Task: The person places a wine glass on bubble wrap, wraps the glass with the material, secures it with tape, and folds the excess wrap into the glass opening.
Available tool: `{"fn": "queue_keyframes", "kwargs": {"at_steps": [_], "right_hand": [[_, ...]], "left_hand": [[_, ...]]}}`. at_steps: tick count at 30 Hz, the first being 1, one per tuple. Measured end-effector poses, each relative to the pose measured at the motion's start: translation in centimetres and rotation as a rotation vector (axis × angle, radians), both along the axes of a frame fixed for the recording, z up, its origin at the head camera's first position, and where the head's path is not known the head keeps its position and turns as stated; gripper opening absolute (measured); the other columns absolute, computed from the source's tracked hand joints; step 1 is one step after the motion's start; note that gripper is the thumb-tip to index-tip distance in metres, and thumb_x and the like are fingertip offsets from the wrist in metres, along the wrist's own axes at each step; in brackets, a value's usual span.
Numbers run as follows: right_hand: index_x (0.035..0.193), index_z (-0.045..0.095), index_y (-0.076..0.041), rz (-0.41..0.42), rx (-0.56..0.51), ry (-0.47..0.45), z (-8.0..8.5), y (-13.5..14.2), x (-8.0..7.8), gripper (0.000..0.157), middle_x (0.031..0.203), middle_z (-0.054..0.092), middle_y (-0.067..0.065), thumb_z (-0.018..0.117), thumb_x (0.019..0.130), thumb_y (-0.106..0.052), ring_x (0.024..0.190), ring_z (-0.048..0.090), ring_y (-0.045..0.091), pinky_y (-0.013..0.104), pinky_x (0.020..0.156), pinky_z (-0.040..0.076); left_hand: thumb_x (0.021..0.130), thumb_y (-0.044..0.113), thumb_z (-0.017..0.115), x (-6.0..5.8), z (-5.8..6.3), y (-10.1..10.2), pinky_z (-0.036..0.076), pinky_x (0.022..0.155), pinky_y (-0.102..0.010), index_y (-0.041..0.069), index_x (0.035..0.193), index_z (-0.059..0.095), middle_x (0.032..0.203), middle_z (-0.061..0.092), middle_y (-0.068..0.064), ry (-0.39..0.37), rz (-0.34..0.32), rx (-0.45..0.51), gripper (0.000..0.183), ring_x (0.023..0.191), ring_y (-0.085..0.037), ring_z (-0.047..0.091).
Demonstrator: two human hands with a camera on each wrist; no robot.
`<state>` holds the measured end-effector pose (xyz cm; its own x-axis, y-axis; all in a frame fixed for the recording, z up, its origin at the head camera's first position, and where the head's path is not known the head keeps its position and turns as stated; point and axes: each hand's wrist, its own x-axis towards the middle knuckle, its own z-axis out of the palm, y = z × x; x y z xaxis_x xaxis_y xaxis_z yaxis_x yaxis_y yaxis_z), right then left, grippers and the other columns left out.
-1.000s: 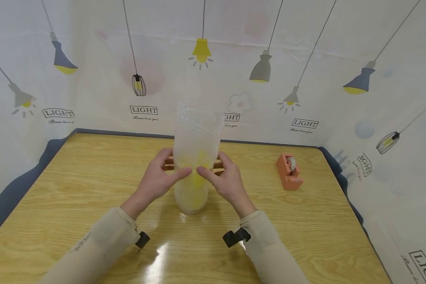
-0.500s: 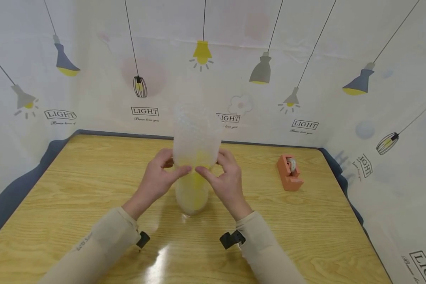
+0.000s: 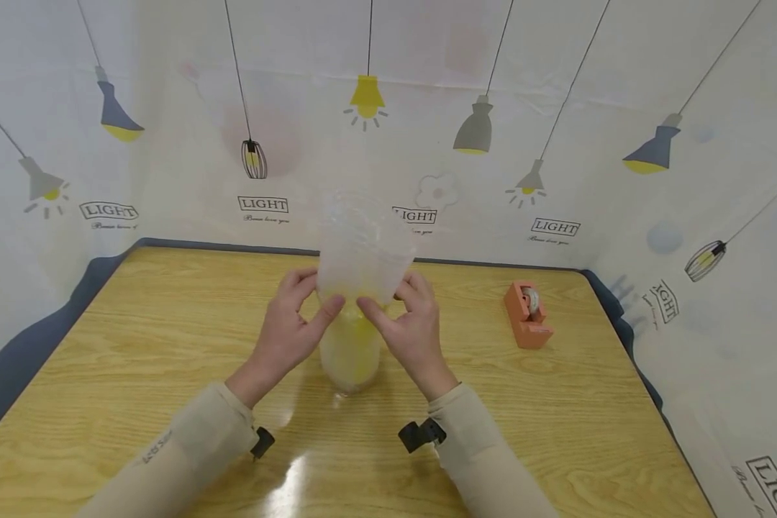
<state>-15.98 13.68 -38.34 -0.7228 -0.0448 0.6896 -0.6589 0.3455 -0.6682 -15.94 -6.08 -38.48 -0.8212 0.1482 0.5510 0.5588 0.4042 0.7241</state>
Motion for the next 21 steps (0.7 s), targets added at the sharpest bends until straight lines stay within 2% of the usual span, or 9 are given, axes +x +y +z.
{"fn": "queue_keyframes", "kwargs": {"at_steps": [5,12,16,21], "right_hand": [[0.117,0.074,-0.004,-0.022,0.024,0.003,0.25,-0.24,-0.07,0.039,0.118,0.068,0.011,0.086,0.081,-0.002,0.102,0.056,0.016,0.022,0.080,0.048],[0.119,0.070,-0.003,-0.058,0.020,-0.005,0.41,-0.71,-0.06,0.041,0.109,0.067,0.011,0.087,0.082,-0.006,0.093,0.056,0.016,0.031,0.075,0.051],[0.109,0.066,0.002,-0.068,-0.019,0.058,0.08,-0.77,0.13,0.032,0.101,0.064,0.014,0.084,0.083,-0.002,0.090,0.061,0.021,0.037,0.077,0.056],[0.091,0.065,0.000,-0.101,-0.025,0.195,0.07,-0.84,0.23,0.018,0.086,0.063,0.013,0.081,0.083,0.003,0.079,0.060,0.026,0.032,0.072,0.054]], "left_hand": [[0.092,0.023,0.079,0.17,0.25,0.34,0.051,0.094,-0.049,0.003,0.125,0.065,0.115,0.060,-0.013,0.099,0.065,0.059,0.041,0.108,-0.028,0.058],[0.089,0.017,0.082,0.06,0.20,0.42,0.054,0.091,-0.047,0.001,0.121,0.063,0.109,0.063,-0.013,0.172,0.097,0.096,0.040,0.103,-0.027,0.059],[0.088,0.016,0.083,-0.07,0.16,0.35,0.055,0.089,-0.044,0.001,0.117,0.066,0.106,0.064,-0.012,0.167,0.114,0.109,0.037,0.100,-0.027,0.059],[0.087,0.016,0.084,-0.06,0.13,0.48,0.056,0.085,-0.040,0.002,0.109,0.067,0.102,0.063,-0.011,0.145,0.119,0.126,0.031,0.096,-0.026,0.059]]}}
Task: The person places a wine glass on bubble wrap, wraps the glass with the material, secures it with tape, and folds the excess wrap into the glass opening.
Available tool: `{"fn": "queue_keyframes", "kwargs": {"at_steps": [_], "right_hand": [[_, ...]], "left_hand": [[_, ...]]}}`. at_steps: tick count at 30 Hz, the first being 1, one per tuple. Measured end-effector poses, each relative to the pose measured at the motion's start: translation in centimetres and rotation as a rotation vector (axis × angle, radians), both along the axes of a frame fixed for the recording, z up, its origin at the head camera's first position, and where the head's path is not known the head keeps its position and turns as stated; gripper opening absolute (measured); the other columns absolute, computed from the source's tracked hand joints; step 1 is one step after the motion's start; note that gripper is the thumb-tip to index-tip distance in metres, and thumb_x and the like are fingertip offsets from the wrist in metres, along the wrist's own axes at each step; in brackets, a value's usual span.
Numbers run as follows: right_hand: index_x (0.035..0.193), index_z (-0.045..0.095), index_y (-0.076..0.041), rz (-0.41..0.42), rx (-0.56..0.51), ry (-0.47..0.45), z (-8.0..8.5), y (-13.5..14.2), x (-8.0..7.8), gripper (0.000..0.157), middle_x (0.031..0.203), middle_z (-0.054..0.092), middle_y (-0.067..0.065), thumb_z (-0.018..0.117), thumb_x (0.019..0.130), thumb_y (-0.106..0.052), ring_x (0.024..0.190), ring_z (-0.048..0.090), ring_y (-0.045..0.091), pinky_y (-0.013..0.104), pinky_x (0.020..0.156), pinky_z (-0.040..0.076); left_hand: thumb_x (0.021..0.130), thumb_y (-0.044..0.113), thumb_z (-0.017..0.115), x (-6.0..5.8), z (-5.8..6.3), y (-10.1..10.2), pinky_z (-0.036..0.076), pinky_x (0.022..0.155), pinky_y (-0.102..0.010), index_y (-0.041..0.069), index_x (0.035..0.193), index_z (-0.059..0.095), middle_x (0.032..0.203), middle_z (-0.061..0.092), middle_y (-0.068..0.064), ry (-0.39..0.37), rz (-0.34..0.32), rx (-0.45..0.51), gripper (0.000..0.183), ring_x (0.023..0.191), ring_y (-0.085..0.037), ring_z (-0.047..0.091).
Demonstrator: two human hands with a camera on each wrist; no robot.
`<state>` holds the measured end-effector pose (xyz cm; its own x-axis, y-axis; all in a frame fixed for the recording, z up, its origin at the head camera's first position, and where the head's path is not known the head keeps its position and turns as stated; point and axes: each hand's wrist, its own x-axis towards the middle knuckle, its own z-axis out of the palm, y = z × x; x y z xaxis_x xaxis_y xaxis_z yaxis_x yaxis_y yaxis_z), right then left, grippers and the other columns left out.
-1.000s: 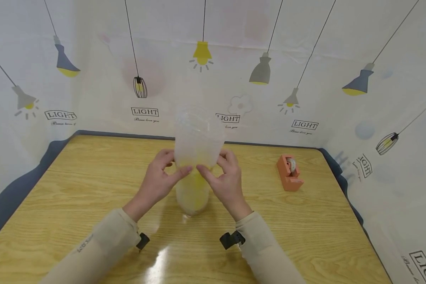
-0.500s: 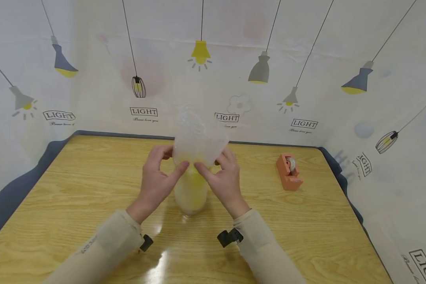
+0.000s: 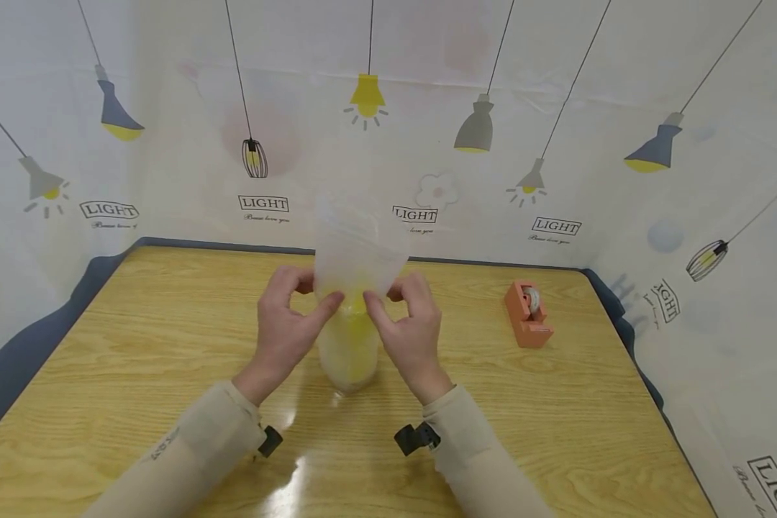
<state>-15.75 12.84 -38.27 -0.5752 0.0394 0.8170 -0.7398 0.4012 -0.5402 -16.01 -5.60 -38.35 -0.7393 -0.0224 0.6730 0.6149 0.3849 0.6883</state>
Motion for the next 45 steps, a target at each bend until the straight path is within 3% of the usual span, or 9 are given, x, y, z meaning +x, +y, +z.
{"fn": "queue_keyframes", "kwargs": {"at_steps": [7,15,18,22,26,30,35,41,45], "right_hand": [[0.084,0.067,-0.001,0.011,-0.017,0.077,0.2,-0.7,-0.3,0.018,0.077,0.061,0.010,0.082,0.080,0.009,0.063,0.054,0.022,0.021,0.058,0.045],[0.091,0.074,-0.001,-0.028,0.112,0.104,-0.1,-1.1,-0.2,0.022,0.082,0.062,0.011,0.077,0.095,-0.022,0.063,0.056,0.019,0.023,0.057,0.047],[0.097,0.076,0.001,0.009,0.155,0.143,-0.1,-0.7,-0.3,0.017,0.087,0.064,0.013,0.065,0.100,-0.011,0.063,0.056,0.019,0.030,0.054,0.048],[0.097,0.076,0.003,0.065,0.197,0.148,0.0,0.1,-0.4,0.019,0.089,0.064,0.015,0.058,0.092,0.007,0.063,0.054,0.018,0.032,0.053,0.047],[0.094,0.076,0.004,0.090,0.219,0.082,0.2,0.8,-0.4,0.012,0.085,0.064,0.013,0.070,0.087,0.012,0.064,0.054,0.018,0.031,0.053,0.047],[0.088,0.075,0.002,0.103,0.189,-0.018,0.2,1.3,-0.4,0.009,0.079,0.067,0.011,0.077,0.085,0.010,0.067,0.058,0.018,0.033,0.057,0.052],[0.087,0.074,0.001,0.134,0.100,-0.149,0.0,1.4,-0.5,0.008,0.078,0.069,0.011,0.079,0.085,0.007,0.073,0.060,0.014,0.023,0.067,0.052],[0.092,0.073,0.004,0.154,0.050,-0.257,0.2,1.1,-0.5,0.007,0.081,0.071,0.013,0.078,0.087,0.003,0.074,0.059,0.009,0.018,0.067,0.049],[0.112,0.065,0.005,0.188,0.020,-0.302,0.4,0.9,-0.6,0.028,0.093,0.069,0.012,0.078,0.088,0.005,0.077,0.059,0.008,0.020,0.067,0.051]], "left_hand": [[0.085,0.010,0.084,0.3,0.2,0.5,0.056,0.082,-0.037,0.001,0.097,0.069,0.093,0.060,-0.011,0.004,0.020,0.022,0.022,0.091,-0.028,0.059],[0.083,0.004,0.083,0.4,0.4,0.7,0.056,0.082,-0.035,0.000,0.094,0.074,0.091,0.061,-0.013,0.013,0.022,0.059,0.014,0.091,-0.028,0.060],[0.084,0.005,0.083,0.3,0.5,0.6,0.054,0.081,-0.033,0.000,0.094,0.075,0.091,0.061,-0.012,0.012,0.015,0.050,0.014,0.090,-0.026,0.060],[0.084,0.007,0.084,0.4,0.7,0.4,0.055,0.081,-0.034,0.000,0.096,0.076,0.091,0.063,-0.011,0.007,-0.014,0.020,0.017,0.090,-0.026,0.061],[0.086,0.009,0.083,0.4,0.9,0.1,0.056,0.082,-0.038,-0.001,0.103,0.077,0.097,0.067,-0.012,-0.007,-0.061,-0.035,0.020,0.093,-0.026,0.062],[0.094,0.007,0.071,0.4,1.3,-0.5,0.055,0.086,-0.041,-0.004,0.114,0.075,0.106,0.069,-0.013,-0.032,-0.126,-0.105,0.023,0.101,-0.027,0.063],[0.101,0.002,0.058,0.5,2.0,-1.4,0.057,0.082,-0.038,-0.005,0.123,0.071,0.111,0.072,-0.014,-0.046,-0.179,-0.200,0.026,0.099,-0.025,0.064],[0.098,-0.001,0.066,0.0,2.5,-2.1,0.061,0.084,-0.038,-0.001,0.117,0.075,0.110,0.077,-0.013,-0.043,-0.186,-0.217,0.021,0.100,-0.027,0.071],[0.095,0.001,0.072,-0.2,2.5,-2.3,0.062,0.082,-0.038,0.003,0.111,0.078,0.108,0.078,-0.010,-0.123,-0.190,-0.169,0.018,0.098,-0.025,0.073]]}}
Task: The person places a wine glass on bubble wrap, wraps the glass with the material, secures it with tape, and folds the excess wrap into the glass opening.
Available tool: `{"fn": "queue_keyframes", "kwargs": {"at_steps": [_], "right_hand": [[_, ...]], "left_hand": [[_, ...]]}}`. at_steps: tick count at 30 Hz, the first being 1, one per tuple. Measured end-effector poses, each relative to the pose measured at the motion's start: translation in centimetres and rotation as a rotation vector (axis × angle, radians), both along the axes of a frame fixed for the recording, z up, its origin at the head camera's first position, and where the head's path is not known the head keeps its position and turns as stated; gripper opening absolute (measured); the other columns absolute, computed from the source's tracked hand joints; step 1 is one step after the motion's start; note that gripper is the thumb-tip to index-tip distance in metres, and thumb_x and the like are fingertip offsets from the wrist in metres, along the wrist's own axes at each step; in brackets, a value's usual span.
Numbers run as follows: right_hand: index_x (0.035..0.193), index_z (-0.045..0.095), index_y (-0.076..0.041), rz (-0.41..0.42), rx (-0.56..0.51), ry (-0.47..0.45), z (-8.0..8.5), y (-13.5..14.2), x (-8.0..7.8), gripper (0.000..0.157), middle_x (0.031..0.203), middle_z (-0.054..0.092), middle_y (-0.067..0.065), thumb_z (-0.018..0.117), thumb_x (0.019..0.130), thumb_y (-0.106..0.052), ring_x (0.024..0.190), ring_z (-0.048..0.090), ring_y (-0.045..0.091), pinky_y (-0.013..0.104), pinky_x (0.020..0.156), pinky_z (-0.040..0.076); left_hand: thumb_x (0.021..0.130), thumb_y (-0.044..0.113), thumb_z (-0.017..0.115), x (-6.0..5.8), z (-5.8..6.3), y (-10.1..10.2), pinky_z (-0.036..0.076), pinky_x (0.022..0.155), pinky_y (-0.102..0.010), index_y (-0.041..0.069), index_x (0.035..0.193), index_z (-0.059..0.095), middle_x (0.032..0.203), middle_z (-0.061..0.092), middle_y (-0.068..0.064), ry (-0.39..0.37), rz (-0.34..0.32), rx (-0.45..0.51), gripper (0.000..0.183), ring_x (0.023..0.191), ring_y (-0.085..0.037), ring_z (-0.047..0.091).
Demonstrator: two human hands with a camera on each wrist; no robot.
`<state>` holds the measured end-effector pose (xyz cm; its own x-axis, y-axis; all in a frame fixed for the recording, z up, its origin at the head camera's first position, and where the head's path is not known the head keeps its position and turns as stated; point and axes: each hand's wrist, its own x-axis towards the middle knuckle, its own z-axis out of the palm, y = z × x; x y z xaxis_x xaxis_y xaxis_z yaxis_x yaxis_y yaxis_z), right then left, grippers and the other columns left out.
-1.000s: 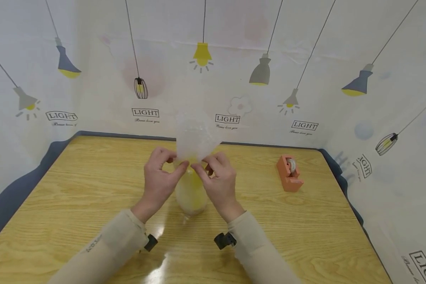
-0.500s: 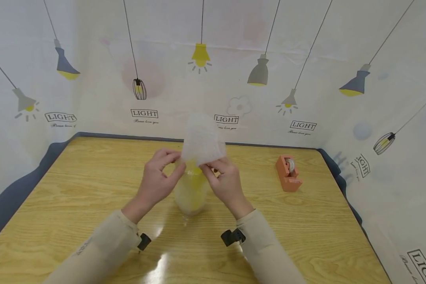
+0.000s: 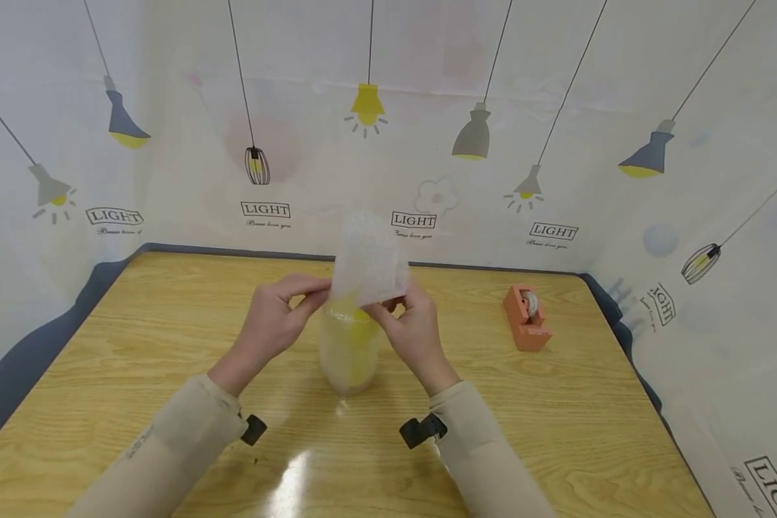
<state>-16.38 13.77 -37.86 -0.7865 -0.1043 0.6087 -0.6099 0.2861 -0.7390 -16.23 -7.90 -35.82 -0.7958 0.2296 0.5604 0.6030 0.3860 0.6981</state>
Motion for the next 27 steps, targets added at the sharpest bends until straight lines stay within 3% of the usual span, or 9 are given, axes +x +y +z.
{"fn": "queue_keyframes", "kwargs": {"at_steps": [6,9,13,16,19,27], "right_hand": [[0.135,0.047,0.004,0.045,-0.028,0.008,0.1,0.1,-0.3,0.059,0.112,0.056,0.008,0.078,0.085,0.010,0.081,0.055,0.009,0.020,0.067,0.049],[0.135,0.048,0.002,0.010,0.032,0.029,0.2,0.1,-0.1,0.060,0.111,0.058,0.011,0.080,0.085,0.007,0.083,0.055,0.013,0.022,0.068,0.048],[0.133,0.056,0.002,-0.039,0.099,0.047,0.3,0.0,0.1,0.057,0.115,0.067,0.016,0.083,0.083,0.003,0.097,0.062,0.021,0.028,0.081,0.053],[0.130,0.060,0.003,-0.041,0.111,0.062,0.3,-0.2,0.1,0.054,0.120,0.069,0.018,0.084,0.081,0.003,0.107,0.066,0.030,0.037,0.092,0.056],[0.126,0.063,0.006,-0.031,0.107,0.085,0.2,-0.3,0.1,0.050,0.119,0.071,0.020,0.084,0.080,0.006,0.109,0.068,0.036,0.042,0.095,0.057],[0.118,0.069,0.008,-0.040,0.117,0.166,-0.2,-0.4,-0.1,0.044,0.118,0.072,0.023,0.084,0.077,0.009,0.109,0.069,0.042,0.050,0.094,0.058]], "left_hand": [[0.092,0.009,0.078,-0.1,0.3,0.0,0.060,0.083,-0.042,0.006,0.107,0.080,0.106,0.078,-0.007,-0.137,-0.006,0.055,0.015,0.096,-0.023,0.072],[0.092,0.012,0.079,-0.4,0.5,0.0,0.059,0.087,-0.046,0.006,0.112,0.078,0.107,0.078,-0.007,-0.226,-0.012,0.073,0.021,0.097,-0.023,0.070],[0.091,0.012,0.079,-0.8,0.6,-0.1,0.055,0.094,-0.051,0.005,0.129,0.070,0.114,0.073,-0.012,-0.296,-0.030,0.071,0.039,0.103,-0.028,0.066],[0.092,0.013,0.079,-1.0,0.6,-0.3,0.053,0.099,-0.052,0.006,0.142,0.060,0.129,0.066,-0.013,-0.306,-0.051,0.051,0.054,0.116,-0.031,0.062],[0.093,0.016,0.078,-1.1,0.6,-0.5,0.051,0.103,-0.052,0.007,0.148,0.055,0.142,0.061,-0.013,-0.296,-0.074,0.032,0.060,0.127,-0.032,0.058],[0.092,0.012,0.077,-1.2,0.4,-0.4,0.048,0.105,-0.055,0.008,0.136,0.067,0.142,0.064,-0.009,-0.261,-0.064,0.010,0.045,0.132,-0.029,0.056]]}}
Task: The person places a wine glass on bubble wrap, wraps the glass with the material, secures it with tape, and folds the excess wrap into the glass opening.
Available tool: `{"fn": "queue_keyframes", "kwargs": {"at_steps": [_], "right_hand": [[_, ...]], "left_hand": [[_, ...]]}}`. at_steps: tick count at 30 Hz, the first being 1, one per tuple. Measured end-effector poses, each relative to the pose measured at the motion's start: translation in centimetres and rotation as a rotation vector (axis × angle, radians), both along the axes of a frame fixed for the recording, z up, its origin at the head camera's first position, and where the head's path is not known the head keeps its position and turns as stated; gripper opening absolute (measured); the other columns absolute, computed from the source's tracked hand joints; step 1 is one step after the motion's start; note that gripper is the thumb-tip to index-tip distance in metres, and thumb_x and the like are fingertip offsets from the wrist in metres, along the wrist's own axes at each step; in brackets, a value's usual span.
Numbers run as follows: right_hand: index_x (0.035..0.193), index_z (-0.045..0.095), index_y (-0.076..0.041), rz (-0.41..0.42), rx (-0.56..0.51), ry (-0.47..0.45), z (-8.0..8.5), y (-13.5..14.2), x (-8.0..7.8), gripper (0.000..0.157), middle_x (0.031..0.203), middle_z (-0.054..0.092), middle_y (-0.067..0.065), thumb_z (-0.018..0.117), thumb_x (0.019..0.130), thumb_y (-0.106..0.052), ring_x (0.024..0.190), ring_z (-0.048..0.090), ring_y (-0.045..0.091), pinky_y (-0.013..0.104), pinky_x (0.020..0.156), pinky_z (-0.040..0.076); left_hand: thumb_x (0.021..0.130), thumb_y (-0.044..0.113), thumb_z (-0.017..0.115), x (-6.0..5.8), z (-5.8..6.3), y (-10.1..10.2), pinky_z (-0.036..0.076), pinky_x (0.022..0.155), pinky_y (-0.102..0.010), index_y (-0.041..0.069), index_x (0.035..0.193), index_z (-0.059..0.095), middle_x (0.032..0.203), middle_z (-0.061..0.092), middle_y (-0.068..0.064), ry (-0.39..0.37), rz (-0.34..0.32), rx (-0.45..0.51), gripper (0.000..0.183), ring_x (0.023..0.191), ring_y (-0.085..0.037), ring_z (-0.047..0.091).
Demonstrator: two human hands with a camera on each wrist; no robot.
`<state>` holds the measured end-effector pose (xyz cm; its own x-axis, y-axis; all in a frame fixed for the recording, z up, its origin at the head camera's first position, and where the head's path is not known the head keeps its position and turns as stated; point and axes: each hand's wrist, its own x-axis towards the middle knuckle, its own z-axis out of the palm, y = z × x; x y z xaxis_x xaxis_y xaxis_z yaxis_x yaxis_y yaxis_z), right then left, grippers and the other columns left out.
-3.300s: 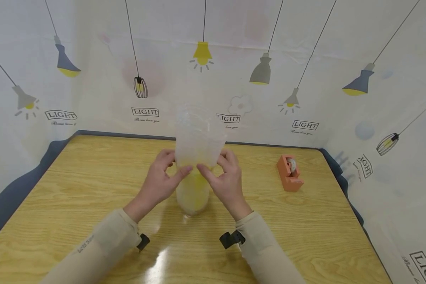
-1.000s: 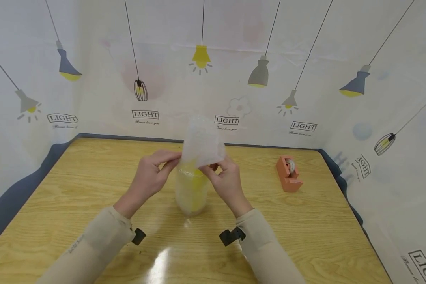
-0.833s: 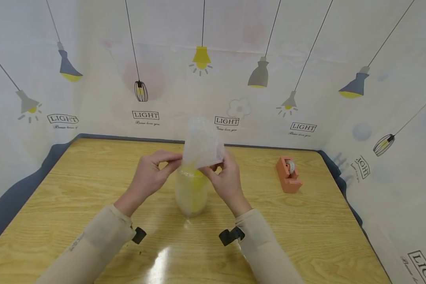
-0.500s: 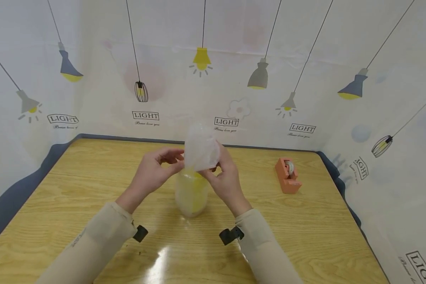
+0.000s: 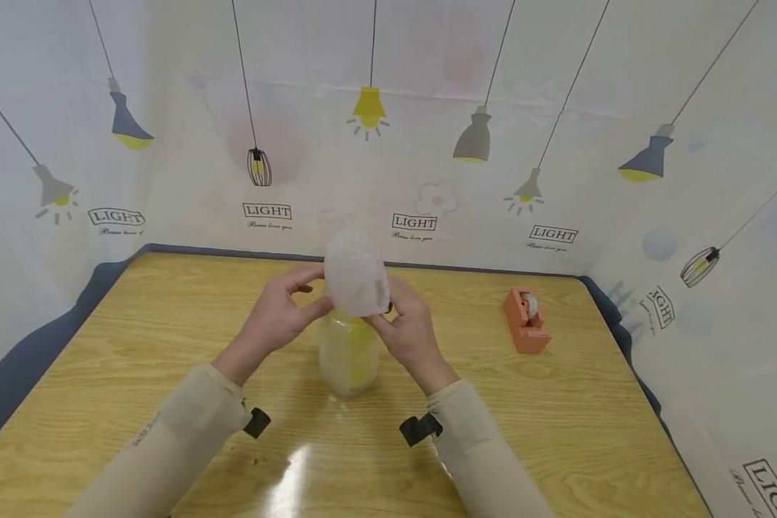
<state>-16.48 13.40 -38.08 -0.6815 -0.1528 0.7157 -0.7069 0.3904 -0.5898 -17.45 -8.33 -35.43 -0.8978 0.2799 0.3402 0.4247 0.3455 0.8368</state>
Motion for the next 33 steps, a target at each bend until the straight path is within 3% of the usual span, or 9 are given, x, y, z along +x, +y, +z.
{"fn": "queue_keyframes", "kwargs": {"at_steps": [10,15,22,29,33], "right_hand": [[0.113,0.071,0.005,-0.022,0.072,0.078,-0.2,0.1,-0.2,0.039,0.105,0.072,0.021,0.085,0.077,0.005,0.094,0.069,0.034,0.041,0.080,0.060],[0.108,0.069,0.005,-0.023,0.112,0.089,-0.2,0.1,-0.3,0.033,0.088,0.064,0.016,0.084,0.079,0.003,0.076,0.058,0.026,0.030,0.065,0.051],[0.099,0.067,0.003,-0.044,0.119,0.071,-0.1,0.0,-0.2,0.022,0.080,0.057,0.011,0.082,0.083,0.002,0.071,0.054,0.024,0.027,0.062,0.046],[0.100,0.067,0.003,-0.061,0.143,0.018,0.3,-0.1,0.2,0.019,0.080,0.056,0.010,0.080,0.086,0.000,0.070,0.054,0.025,0.027,0.061,0.045],[0.101,0.067,0.003,-0.036,0.148,-0.031,0.7,0.1,0.2,0.019,0.079,0.057,0.010,0.079,0.087,0.001,0.070,0.053,0.021,0.027,0.061,0.046]], "left_hand": [[0.089,0.009,0.078,0.1,-0.2,0.4,0.045,0.112,-0.051,-0.001,0.116,0.076,0.130,0.070,-0.013,0.130,0.028,-0.048,0.029,0.129,-0.033,0.059],[0.088,0.009,0.080,0.2,-0.2,0.7,0.048,0.107,-0.052,-0.002,0.112,0.077,0.123,0.072,-0.015,0.191,0.053,-0.076,0.027,0.123,-0.035,0.063],[0.089,0.006,0.078,0.5,-0.4,0.9,0.049,0.107,-0.050,-0.001,0.119,0.074,0.128,0.069,-0.016,0.152,0.070,-0.065,0.031,0.123,-0.034,0.063],[0.090,0.003,0.075,1.0,-0.2,1.3,0.043,0.114,-0.053,0.004,0.128,0.053,0.127,0.069,-0.016,0.082,0.104,-0.085,0.044,0.128,-0.034,0.061],[0.089,0.003,0.076,1.0,-0.4,1.5,0.046,0.111,-0.053,0.006,0.132,0.057,0.121,0.071,-0.015,0.126,0.123,-0.099,0.047,0.123,-0.034,0.064]]}}
